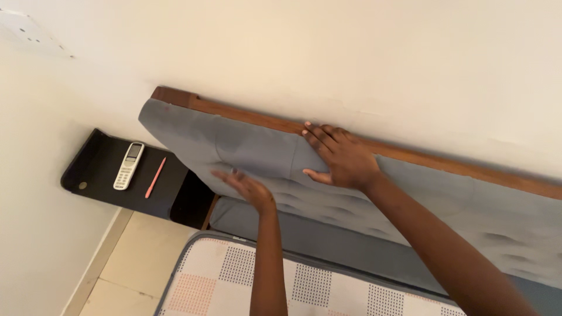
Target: The person pushes and adjusts a grey upholstered headboard against a wall by hand, pressing on the wooden frame and the tufted fabric to align it behind a mattress.
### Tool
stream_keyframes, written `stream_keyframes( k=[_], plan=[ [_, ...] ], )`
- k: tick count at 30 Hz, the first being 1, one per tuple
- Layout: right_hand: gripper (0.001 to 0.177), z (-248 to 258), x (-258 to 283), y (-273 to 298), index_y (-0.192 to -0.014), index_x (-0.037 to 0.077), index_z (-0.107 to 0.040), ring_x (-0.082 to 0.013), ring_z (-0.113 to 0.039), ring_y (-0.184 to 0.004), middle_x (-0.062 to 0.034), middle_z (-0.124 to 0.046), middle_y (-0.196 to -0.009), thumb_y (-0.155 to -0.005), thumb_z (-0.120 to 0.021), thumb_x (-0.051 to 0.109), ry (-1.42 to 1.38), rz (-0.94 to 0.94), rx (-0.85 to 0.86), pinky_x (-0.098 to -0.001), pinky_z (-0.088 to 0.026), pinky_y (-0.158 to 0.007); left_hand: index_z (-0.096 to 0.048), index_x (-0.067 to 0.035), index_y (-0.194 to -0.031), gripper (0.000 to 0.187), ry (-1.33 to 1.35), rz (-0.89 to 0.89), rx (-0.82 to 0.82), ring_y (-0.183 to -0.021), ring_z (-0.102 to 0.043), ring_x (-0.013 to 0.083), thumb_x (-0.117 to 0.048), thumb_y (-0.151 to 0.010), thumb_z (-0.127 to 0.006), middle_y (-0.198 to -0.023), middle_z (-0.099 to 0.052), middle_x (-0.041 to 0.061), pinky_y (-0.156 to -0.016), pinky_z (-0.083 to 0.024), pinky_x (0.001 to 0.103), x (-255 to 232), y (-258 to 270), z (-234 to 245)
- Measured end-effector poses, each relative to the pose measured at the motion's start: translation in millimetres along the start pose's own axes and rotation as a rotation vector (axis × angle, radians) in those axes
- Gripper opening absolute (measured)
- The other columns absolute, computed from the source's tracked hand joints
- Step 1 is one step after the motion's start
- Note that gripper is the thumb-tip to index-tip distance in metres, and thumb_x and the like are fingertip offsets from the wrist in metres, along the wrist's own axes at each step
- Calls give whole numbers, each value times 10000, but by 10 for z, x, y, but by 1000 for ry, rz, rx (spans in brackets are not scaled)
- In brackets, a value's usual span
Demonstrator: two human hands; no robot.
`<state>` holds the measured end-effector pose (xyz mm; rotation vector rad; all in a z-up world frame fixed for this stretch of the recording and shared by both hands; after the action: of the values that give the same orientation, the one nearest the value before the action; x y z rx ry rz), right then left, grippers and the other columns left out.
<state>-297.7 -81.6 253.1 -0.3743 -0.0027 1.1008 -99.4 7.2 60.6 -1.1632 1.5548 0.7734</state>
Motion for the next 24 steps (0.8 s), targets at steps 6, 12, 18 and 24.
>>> stream_keyframes(
  k=[6,12,18,24],
  plan=[
    [857,16,-6,-24,-1502,54,-454,-303,-485,-1362,-111,-457,-1564,-921,-511,681,-23,-14,22,-441,-394,-1146,-45,-140,-1701,710,-409,-577,67,-1684,22,360,-528,-1143,-250,-1790,69,124,-1387,-48,554,-1332,81,-761],
    [858,11,23,-20,-1472,29,-482,-314,-493,-1360,-139,-474,-1542,-923,-524,687,8,21,-7,-441,-403,-1130,-123,-136,-1686,684,-385,-510,-78,-1679,-21,329,-502,-1115,-212,-1785,-15,115,-1368,-37,549,-969,79,-592],
    [830,48,9,-21,-1472,39,-488,-307,-513,-1329,-122,-482,-1548,-927,-523,664,-18,9,-21,-439,-410,-1120,-87,-123,-1688,713,-296,-380,-90,-1669,19,317,-526,-1116,-223,-1783,17,111,-1359,-58,539,-111,-21,-315],
    [842,21,6,-30,-1480,47,-474,-308,-501,-1340,-112,-465,-1555,-926,-508,680,1,-3,8,-440,-399,-1131,-51,-110,-1690,746,-255,-101,-29,-1659,58,306,-550,-1117,-233,-1780,48,108,-1351,-78,528,601,-189,16]
  ],
)
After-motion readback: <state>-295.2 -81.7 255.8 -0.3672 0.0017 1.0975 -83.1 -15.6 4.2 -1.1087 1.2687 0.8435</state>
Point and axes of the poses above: each hand's wrist, its own y-axis away from the middle knuckle, its own z-axis out of the back of the hand, x = y × z, the point moved 8 cm from there along -y, towards the middle knuckle
